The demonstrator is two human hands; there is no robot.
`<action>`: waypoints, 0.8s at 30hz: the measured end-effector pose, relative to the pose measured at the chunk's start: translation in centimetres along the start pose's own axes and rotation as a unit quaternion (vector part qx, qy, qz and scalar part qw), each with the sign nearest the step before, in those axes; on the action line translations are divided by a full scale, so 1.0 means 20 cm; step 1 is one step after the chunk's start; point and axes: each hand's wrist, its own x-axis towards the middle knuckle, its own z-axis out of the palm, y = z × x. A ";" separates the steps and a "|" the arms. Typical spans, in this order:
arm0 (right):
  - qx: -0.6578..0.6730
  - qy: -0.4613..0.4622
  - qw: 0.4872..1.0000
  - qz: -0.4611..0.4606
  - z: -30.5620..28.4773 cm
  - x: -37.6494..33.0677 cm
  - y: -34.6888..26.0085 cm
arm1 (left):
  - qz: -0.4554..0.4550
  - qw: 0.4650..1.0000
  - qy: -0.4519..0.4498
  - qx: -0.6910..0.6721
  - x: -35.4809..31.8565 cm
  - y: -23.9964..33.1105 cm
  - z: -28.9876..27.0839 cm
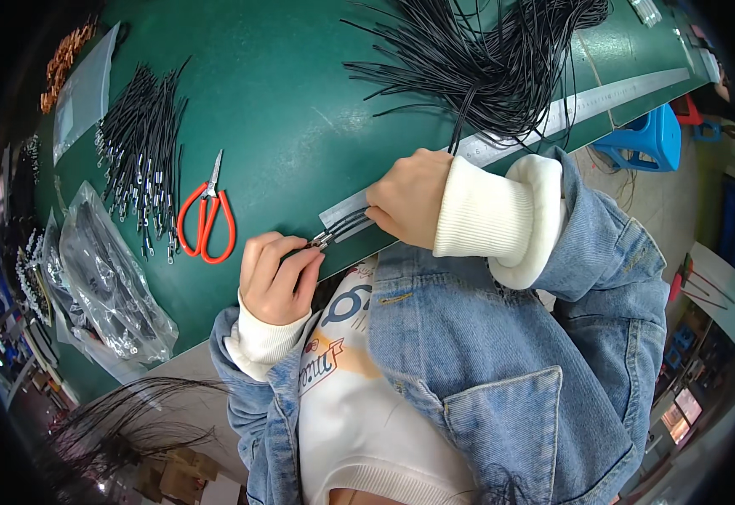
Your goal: The person measures wires against a ruler and cuts them with scissors.
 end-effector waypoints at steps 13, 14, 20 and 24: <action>-0.065 -0.025 0.998 0.011 -0.01 0.00 -0.05 | 0.033 0.999 -0.008 0.031 0.01 0.02 0.03; -0.061 -0.028 0.998 0.014 -0.01 0.00 -0.05 | 0.034 0.999 -0.008 0.030 0.01 0.02 0.03; -0.035 -0.003 0.999 0.008 0.02 -0.02 -0.04 | 0.061 0.996 -0.017 0.065 0.01 0.03 0.02; -0.044 -0.015 0.999 0.012 -0.02 -0.02 -0.04 | 0.095 0.987 -0.052 0.118 0.01 0.03 0.01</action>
